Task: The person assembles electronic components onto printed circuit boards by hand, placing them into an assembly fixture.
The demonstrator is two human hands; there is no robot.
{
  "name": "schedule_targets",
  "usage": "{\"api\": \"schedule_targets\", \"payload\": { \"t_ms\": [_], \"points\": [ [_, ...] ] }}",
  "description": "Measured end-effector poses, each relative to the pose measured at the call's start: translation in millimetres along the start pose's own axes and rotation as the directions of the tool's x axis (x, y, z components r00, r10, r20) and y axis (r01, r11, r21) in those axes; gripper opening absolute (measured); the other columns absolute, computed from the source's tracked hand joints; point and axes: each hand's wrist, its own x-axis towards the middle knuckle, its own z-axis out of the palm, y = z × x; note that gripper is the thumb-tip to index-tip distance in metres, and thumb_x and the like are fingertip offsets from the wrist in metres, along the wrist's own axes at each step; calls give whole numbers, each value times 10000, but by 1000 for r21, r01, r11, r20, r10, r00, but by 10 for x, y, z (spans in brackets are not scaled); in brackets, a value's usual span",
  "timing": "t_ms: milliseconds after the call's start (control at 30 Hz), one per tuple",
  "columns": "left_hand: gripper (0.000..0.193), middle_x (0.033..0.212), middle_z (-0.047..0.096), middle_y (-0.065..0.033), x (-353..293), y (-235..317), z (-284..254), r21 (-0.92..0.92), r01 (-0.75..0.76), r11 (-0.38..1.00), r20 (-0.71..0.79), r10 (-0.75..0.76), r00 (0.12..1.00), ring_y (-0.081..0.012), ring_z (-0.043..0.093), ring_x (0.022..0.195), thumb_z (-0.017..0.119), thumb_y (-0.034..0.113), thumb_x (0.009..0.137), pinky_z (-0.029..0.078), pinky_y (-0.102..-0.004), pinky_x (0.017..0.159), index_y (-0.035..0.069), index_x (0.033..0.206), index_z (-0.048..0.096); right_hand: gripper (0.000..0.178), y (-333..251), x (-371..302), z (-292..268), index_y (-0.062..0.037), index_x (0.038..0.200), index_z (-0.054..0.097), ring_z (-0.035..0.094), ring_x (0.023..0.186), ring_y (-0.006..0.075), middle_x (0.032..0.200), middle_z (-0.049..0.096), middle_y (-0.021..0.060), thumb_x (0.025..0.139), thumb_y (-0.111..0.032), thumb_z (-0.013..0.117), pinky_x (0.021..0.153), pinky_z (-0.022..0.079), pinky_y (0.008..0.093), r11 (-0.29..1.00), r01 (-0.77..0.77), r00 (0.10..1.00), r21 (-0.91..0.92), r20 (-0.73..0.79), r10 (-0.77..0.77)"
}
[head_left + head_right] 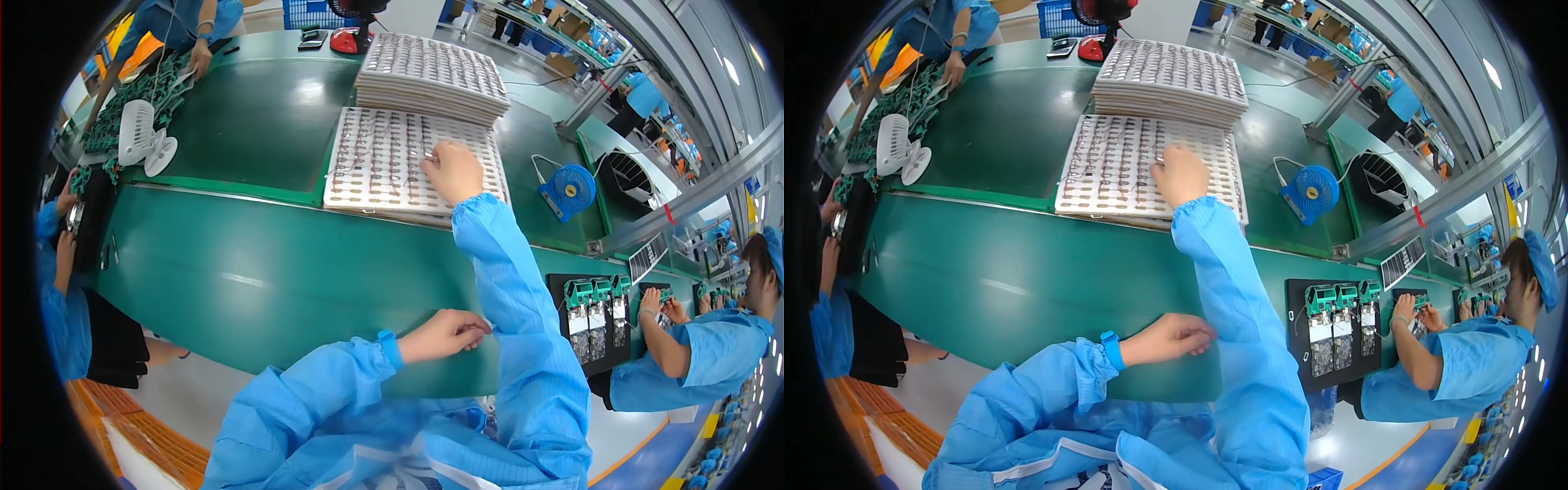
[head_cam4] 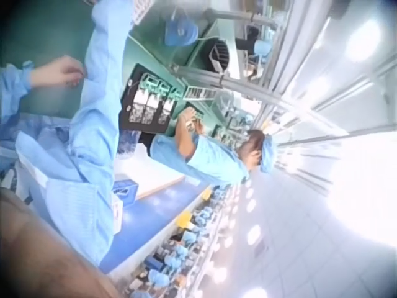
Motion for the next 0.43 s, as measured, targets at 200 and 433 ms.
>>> {"api": "schedule_targets", "payload": {
  "t_ms": [200,433],
  "points": [
    [185,788,676,-92,-24,-40,2,91,-67,994,-48,72,996,-153,626,691,571,81,949,519,-305,657,-17,1053,688,124,-141,95,123,-43,836,723,693,826,357,931,684,160,792,-154,687,704,559,465,942,151,985,-301,124,-119],
    [186,779,679,-118,6,-1,0,186,-112,976,-28,119,992,-213,651,701,577,91,936,537,-343,690,-19,1037,689,131,-132,57,103,-75,886,743,705,865,361,919,693,152,780,-68,667,721,578,420,869,261,964,-420,163,-210]
  ]
}}
